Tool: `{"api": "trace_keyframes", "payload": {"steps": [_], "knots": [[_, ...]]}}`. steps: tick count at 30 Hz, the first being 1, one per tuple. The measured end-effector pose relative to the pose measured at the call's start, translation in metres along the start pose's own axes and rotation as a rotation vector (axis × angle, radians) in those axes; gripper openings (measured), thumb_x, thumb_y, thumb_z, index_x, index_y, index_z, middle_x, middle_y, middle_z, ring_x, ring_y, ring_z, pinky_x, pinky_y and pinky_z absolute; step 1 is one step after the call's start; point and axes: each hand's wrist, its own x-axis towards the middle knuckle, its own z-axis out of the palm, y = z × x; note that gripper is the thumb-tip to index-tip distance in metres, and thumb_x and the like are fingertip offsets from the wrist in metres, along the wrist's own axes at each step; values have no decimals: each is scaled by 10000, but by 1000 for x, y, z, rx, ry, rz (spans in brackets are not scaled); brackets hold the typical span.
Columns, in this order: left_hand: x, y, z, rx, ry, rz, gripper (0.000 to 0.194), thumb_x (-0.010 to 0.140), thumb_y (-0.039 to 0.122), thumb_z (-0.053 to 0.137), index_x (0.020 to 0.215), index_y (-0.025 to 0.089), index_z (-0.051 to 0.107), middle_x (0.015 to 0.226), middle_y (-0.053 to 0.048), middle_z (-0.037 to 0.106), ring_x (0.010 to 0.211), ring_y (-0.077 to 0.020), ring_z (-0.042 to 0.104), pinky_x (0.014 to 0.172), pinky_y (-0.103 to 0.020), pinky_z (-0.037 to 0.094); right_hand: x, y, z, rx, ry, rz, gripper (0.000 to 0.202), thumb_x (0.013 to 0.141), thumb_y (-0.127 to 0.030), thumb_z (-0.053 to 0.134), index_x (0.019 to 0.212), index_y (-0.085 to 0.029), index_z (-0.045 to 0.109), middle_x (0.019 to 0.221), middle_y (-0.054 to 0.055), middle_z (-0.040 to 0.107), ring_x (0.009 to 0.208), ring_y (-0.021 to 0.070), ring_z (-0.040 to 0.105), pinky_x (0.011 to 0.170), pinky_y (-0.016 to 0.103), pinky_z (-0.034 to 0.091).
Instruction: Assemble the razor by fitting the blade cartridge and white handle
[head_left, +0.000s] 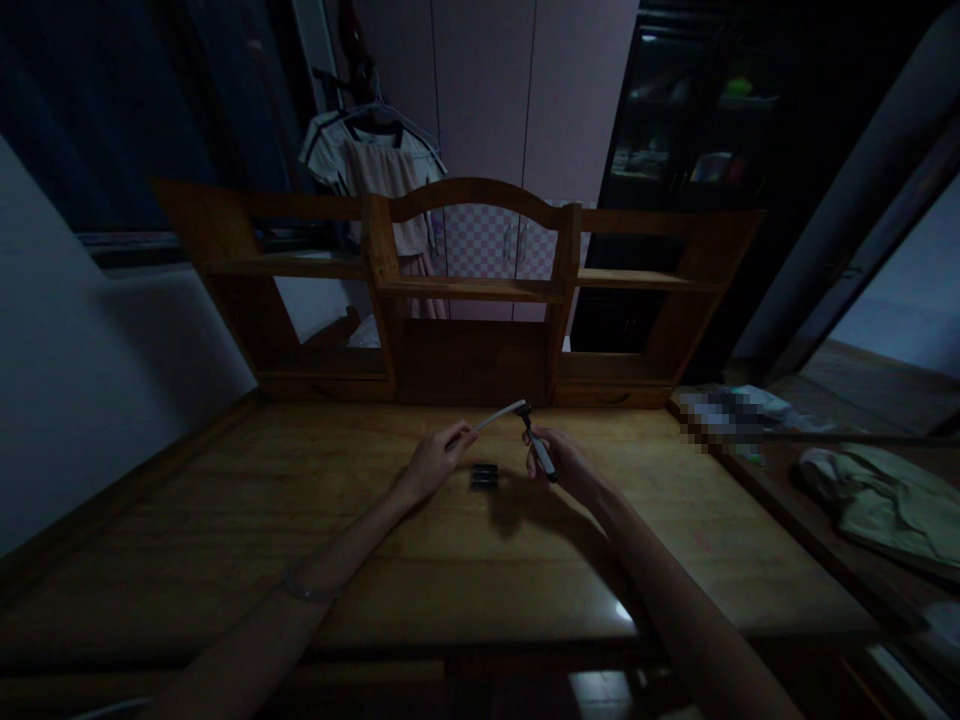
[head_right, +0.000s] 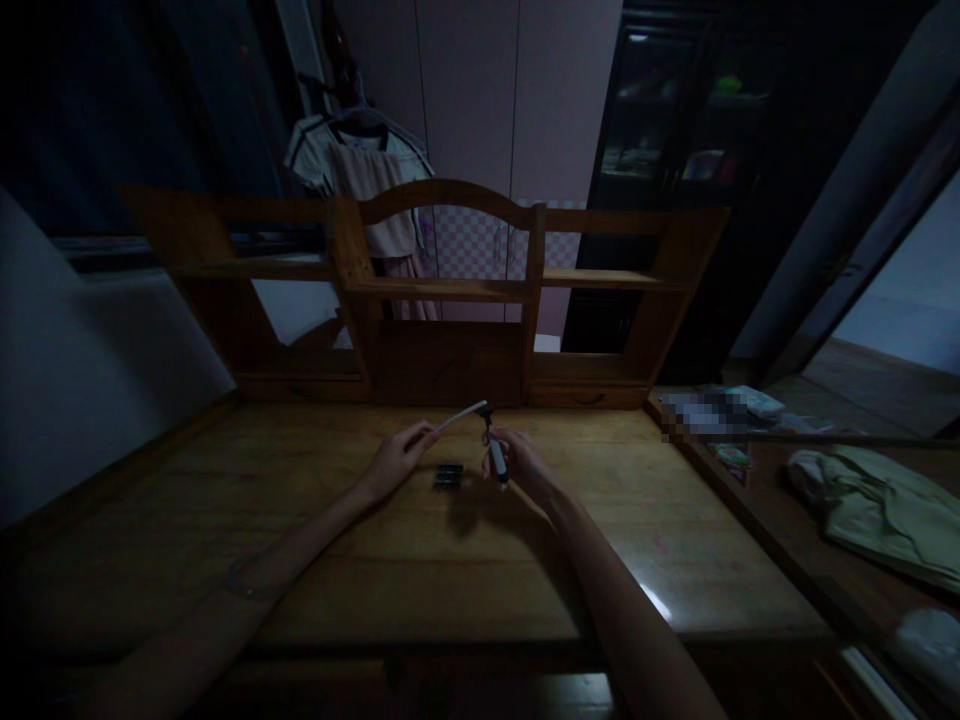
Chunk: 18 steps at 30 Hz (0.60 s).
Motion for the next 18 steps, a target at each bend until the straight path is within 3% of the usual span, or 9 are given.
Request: {"api": "trace_keyframes", "payload": {"steps": [18], "knots": [[0, -2, 1, -30, -10, 17, 327, 884, 443, 412, 871, 180, 605, 700, 19, 558, 642, -124, 503, 608, -206, 367, -1, -2, 1, 16, -21, 12, 296, 840, -462, 444, 862, -175, 511, 509, 21, 632, 347, 109, 486, 337, 185, 346]]}}
